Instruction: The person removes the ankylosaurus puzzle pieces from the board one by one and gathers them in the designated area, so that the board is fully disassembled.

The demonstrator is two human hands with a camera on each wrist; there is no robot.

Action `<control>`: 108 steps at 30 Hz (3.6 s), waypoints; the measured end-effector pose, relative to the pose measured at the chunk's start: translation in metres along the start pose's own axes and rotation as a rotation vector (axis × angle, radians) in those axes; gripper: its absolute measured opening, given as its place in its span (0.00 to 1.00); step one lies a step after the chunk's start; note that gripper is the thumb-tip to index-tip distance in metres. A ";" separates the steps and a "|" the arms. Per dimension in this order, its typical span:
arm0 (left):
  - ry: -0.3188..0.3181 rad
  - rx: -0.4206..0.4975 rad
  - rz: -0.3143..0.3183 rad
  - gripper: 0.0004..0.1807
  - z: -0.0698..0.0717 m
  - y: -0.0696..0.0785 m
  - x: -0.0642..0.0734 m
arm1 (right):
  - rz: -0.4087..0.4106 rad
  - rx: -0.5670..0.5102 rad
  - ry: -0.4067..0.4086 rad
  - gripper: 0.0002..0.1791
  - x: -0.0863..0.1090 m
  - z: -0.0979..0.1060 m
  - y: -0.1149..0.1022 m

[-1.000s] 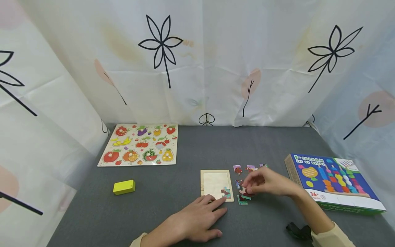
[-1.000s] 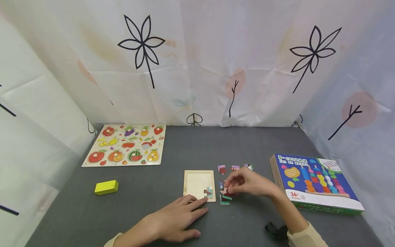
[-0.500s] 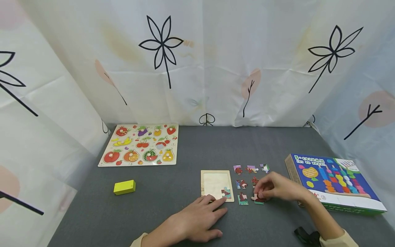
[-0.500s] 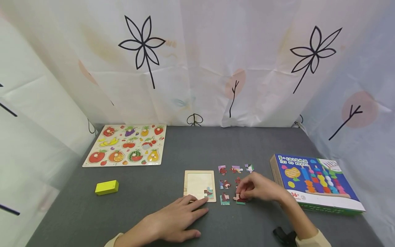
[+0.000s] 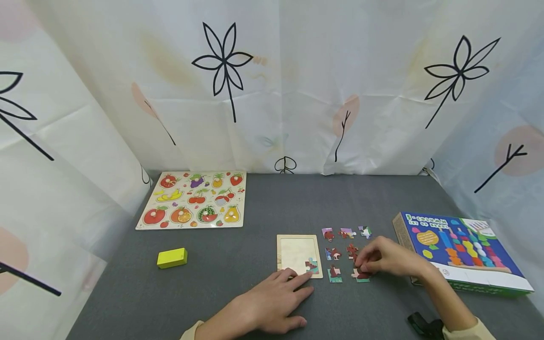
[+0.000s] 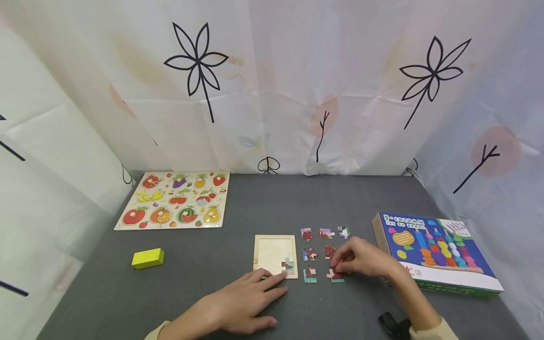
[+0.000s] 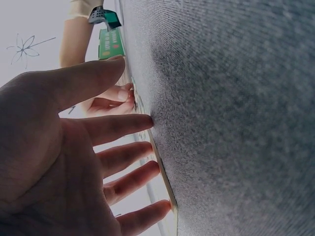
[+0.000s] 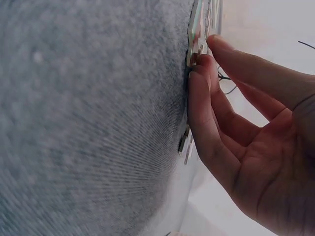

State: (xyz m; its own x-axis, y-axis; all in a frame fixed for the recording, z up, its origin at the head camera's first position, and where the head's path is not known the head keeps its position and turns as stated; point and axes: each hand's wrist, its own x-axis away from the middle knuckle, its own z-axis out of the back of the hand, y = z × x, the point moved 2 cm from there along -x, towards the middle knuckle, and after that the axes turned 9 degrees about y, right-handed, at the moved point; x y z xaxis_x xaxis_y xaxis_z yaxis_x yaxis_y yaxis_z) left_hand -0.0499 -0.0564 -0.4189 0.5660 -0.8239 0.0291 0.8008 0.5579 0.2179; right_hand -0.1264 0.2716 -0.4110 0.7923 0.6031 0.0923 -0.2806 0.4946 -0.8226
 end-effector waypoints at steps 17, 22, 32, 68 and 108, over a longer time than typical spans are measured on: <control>-0.002 -0.012 0.006 0.35 0.000 0.000 0.000 | 0.053 -0.052 0.044 0.08 -0.013 -0.010 -0.019; -0.001 -0.017 0.004 0.35 0.000 0.000 0.000 | 0.087 -0.082 0.033 0.09 -0.022 -0.016 -0.022; 0.008 -0.022 -0.002 0.34 0.000 0.001 0.001 | 0.086 -0.133 0.000 0.10 -0.043 -0.033 -0.025; 0.037 -0.042 -0.038 0.32 0.001 0.004 0.002 | 0.032 0.004 -0.001 0.05 -0.076 -0.056 -0.040; -0.014 0.002 -0.011 0.33 0.000 0.003 0.001 | -0.075 -0.016 0.164 0.07 0.023 0.005 -0.005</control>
State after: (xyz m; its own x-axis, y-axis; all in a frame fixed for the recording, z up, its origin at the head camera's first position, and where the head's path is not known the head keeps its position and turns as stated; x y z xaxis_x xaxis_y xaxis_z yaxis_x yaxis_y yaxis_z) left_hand -0.0466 -0.0554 -0.4184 0.5544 -0.8313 0.0405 0.8066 0.5486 0.2200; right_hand -0.1098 0.2861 -0.4018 0.8890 0.4536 0.0621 -0.2094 0.5235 -0.8259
